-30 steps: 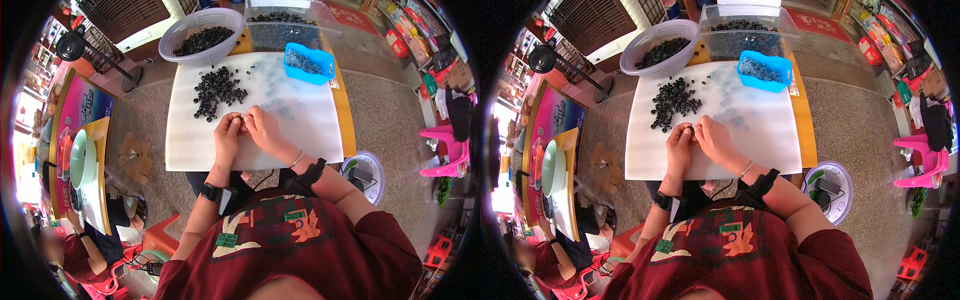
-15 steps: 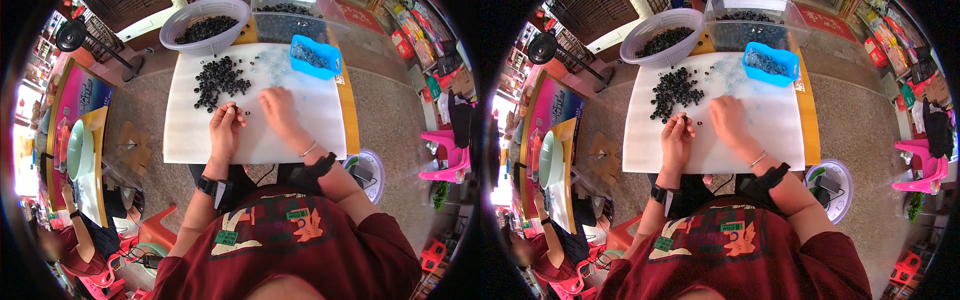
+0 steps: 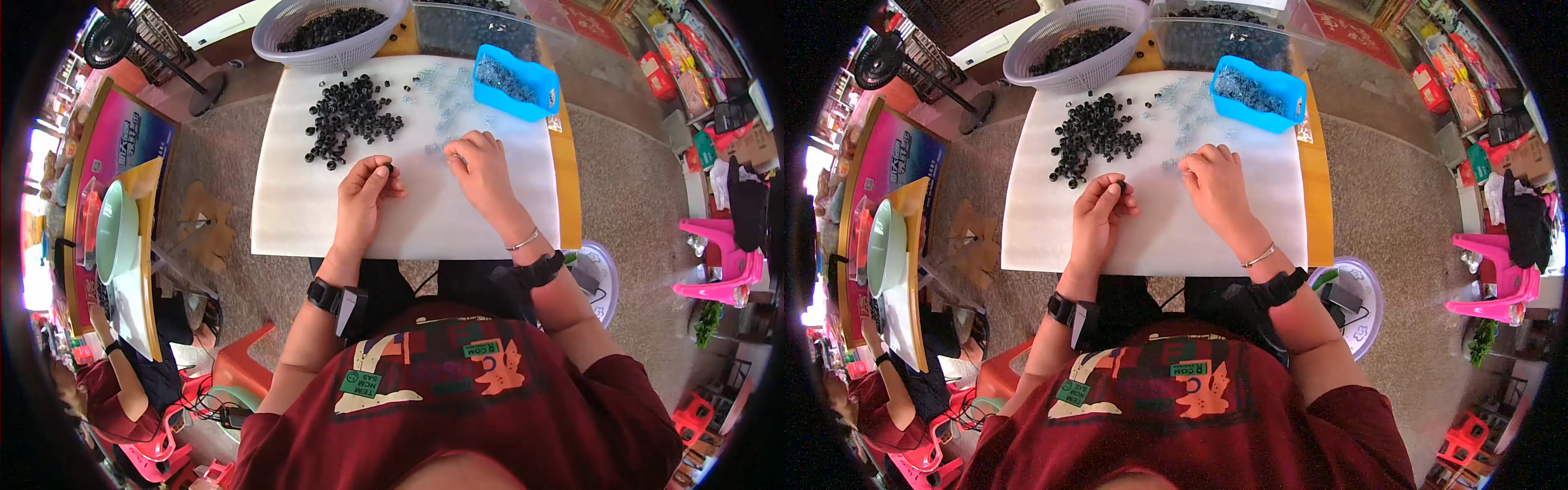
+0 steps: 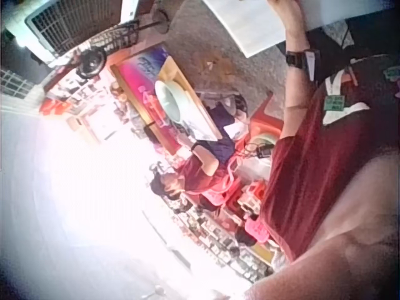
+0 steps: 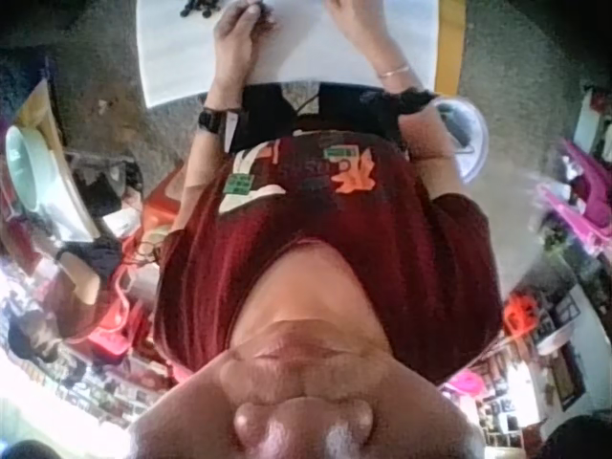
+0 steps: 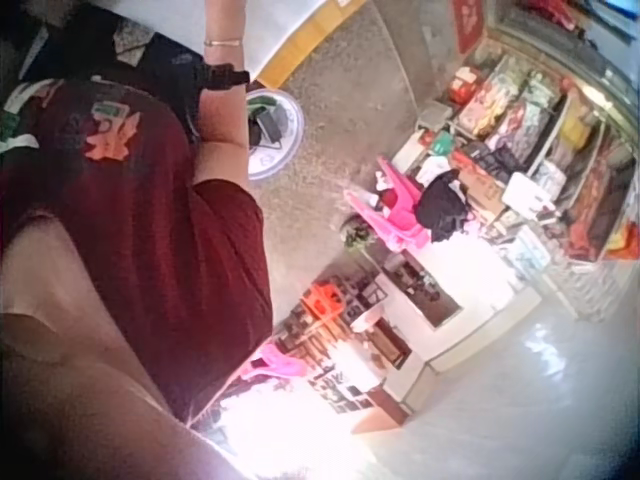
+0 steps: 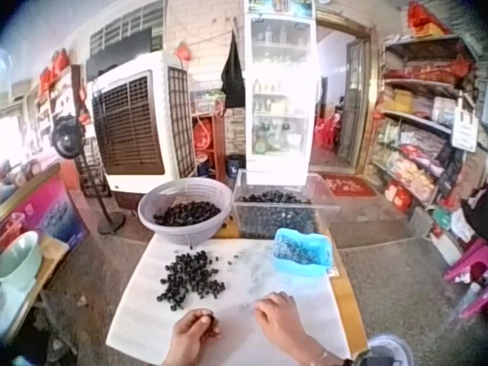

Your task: Assembling small black plastic circular components by manually inserting blue plastic pins.

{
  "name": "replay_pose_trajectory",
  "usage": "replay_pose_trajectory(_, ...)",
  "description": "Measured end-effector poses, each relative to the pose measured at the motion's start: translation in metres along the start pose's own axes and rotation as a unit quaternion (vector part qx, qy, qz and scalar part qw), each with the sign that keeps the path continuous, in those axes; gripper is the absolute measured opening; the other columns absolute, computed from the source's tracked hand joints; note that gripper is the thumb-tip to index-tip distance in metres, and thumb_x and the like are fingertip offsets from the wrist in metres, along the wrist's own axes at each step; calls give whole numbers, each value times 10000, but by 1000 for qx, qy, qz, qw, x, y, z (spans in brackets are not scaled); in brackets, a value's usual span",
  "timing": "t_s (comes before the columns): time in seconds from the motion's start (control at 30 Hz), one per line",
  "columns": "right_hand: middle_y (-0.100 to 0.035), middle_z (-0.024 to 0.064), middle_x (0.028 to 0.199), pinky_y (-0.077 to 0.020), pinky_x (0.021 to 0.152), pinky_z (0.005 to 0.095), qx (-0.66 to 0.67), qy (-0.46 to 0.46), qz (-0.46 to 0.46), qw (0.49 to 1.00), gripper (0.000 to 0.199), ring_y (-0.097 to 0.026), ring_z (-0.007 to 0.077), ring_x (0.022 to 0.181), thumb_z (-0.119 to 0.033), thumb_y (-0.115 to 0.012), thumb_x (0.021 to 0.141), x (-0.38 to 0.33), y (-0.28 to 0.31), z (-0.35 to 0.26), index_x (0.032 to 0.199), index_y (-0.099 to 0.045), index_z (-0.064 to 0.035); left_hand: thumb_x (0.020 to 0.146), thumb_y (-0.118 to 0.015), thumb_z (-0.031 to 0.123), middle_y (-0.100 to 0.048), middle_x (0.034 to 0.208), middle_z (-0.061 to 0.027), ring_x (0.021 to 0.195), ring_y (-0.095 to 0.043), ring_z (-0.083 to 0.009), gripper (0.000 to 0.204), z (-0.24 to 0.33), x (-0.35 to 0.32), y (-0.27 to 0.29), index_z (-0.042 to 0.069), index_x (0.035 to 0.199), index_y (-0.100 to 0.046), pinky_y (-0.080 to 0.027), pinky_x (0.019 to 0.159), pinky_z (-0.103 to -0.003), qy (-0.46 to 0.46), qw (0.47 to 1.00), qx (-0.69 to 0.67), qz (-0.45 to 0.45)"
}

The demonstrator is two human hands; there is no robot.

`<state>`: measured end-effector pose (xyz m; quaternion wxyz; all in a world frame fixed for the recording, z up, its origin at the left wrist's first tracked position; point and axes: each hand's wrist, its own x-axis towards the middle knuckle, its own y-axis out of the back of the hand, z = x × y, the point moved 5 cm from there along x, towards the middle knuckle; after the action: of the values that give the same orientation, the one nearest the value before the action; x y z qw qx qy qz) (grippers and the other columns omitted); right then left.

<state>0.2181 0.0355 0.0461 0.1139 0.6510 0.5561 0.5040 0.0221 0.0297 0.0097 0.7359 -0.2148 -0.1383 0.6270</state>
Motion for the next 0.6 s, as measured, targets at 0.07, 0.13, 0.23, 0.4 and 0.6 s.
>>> replay_pose_trajectory(0.07, -562, 35, 824, -387, 743, 390, -7, 1, 5, 1000, 46, -525, 257, 839, -62, -642, 770, -3, 0, 0, 792, -640, -102, 972, -509, 114, -602, 948, -82, 793, -600, -136, 181, -1, 0, 2, -2, 1102, -557, -537, 709, -287, 0, 1000, 9, 2)
replay_pose_trajectory(0.13, -557, 34, 829, -387, 744, 390, -19, 0, 26, 999, 56, -521, 251, 839, -59, -644, 764, -4, 4, 3, 796, -649, -106, 971, -511, 115, -603, 947, -83, 790, -601, -136, 183, -1, 1, 2, -2, 1104, -557, -539, 705, -288, -4, 1000, 11, 3)
replay_pose_trajectory(0.23, -548, 33, 837, -384, 743, 390, -48, 13, 28, 998, 84, -515, 245, 838, -54, -645, 759, -6, 9, 7, 818, -661, -112, 970, -512, 111, -605, 942, -85, 778, -600, -138, 184, 0, 1, 2, -4, 1107, -556, -541, 700, -291, -13, 1000, 1, 9)
replay_pose_trajectory(0.4, -555, 32, 861, -378, 743, 385, -61, -3, 38, 997, 101, -520, 245, 847, -53, -646, 766, -15, 19, 18, 846, -666, -111, 970, -510, 103, -607, 938, -89, 769, -601, -142, 183, 0, 1, 6, -9, 1107, -556, -540, 694, -294, -26, 999, -40, 5)
replay_pose_trajectory(0.6, -569, 38, 889, -375, 741, 382, -66, -43, 52, 996, 117, -526, 249, 861, -44, -646, 771, -27, 30, 32, 867, -658, -111, 970, -506, 103, -606, 933, -88, 764, -598, -139, 178, 0, 0, 6, -5, 1102, -558, -535, 682, -287, -17, 999, -42, 13)
